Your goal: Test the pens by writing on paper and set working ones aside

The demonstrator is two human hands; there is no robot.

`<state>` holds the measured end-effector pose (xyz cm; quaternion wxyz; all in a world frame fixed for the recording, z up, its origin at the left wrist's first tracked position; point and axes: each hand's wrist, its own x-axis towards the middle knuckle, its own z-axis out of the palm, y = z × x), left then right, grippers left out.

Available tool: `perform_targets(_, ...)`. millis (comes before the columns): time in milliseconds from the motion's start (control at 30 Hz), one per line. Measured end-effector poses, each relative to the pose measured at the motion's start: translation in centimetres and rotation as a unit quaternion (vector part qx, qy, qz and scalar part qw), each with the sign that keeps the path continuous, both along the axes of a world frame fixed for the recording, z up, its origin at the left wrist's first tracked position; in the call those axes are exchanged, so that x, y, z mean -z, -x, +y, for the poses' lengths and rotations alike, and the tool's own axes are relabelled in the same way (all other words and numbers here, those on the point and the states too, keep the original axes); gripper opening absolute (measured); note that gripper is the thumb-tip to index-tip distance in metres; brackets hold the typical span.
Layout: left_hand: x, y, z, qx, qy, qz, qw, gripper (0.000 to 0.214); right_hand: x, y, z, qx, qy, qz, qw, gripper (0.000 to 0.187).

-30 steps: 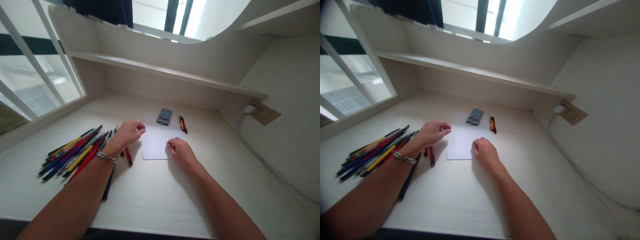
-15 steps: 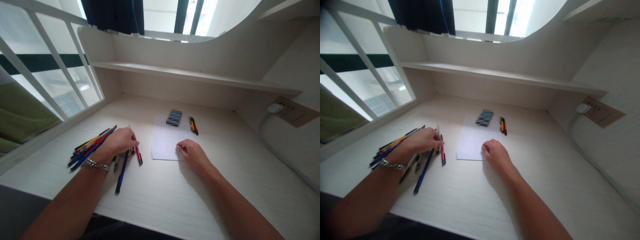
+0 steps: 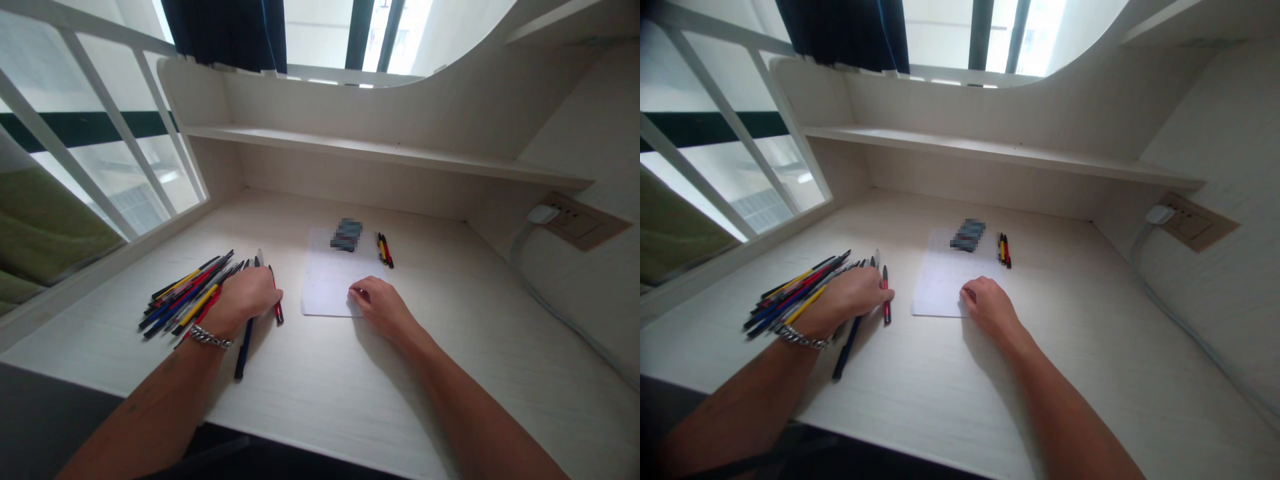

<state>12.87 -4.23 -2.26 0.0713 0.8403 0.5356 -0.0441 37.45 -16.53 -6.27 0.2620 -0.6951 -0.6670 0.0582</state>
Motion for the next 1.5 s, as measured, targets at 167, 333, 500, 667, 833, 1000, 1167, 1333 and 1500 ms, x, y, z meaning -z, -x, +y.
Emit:
perform_targets(167,-0.1,0.4,0.2,0.022,0.007,-0.027,0.999,0.028,0.0,0.0,0.0,0.003,-0.001,0.006,1.000,0.021)
perform_targets(333,-1.8,-0.2,-0.3,0.068,-0.029,-0.068,0.995,0.039,-0.4,-0.5,0.0,0.016,0.001,0.011,1.000,0.021)
perform_targets(500,-2.7,-3.4,-0.6,0.169,-0.098,-0.123,0.973,0.036,-1.3,-1.8,-0.4,0.055,-0.014,0.023,0.998,0.022)
perform_targets(667,-0.3,-7.2,-0.3,0.226,-0.147,-0.122,0.955,0.028,-1.6,-4.0,-0.6,0.111,-0.040,0.041,0.992,0.021)
perform_targets(833,2.1,-9.0,0.1,0.249,-0.166,-0.127,0.946,0.025,-1.1,-5.2,-0.6,0.144,-0.026,0.045,0.988,0.022)
perform_targets(1000,3.1,-8.8,0.3,0.243,-0.144,-0.133,0.950,0.023,-0.9,-5.0,-0.6,0.131,-0.024,0.047,0.990,0.022)
perform_targets(1167,3.2,-8.5,0.4,0.244,-0.109,-0.157,0.951,0.024,-0.8,-4.5,-0.4,0.123,-0.019,0.037,0.992,0.021)
perform_targets(1333,3.2,-8.1,1.0,0.257,-0.067,-0.202,0.943,0.027,-0.3,-4.1,-0.1,0.115,-0.016,0.033,0.993,0.021)
perform_targets(1500,3.1,-7.1,1.9,0.225,-0.029,-0.259,0.939,0.031,0.2,-3.8,0.4,0.109,-0.026,0.026,0.993,0.022)
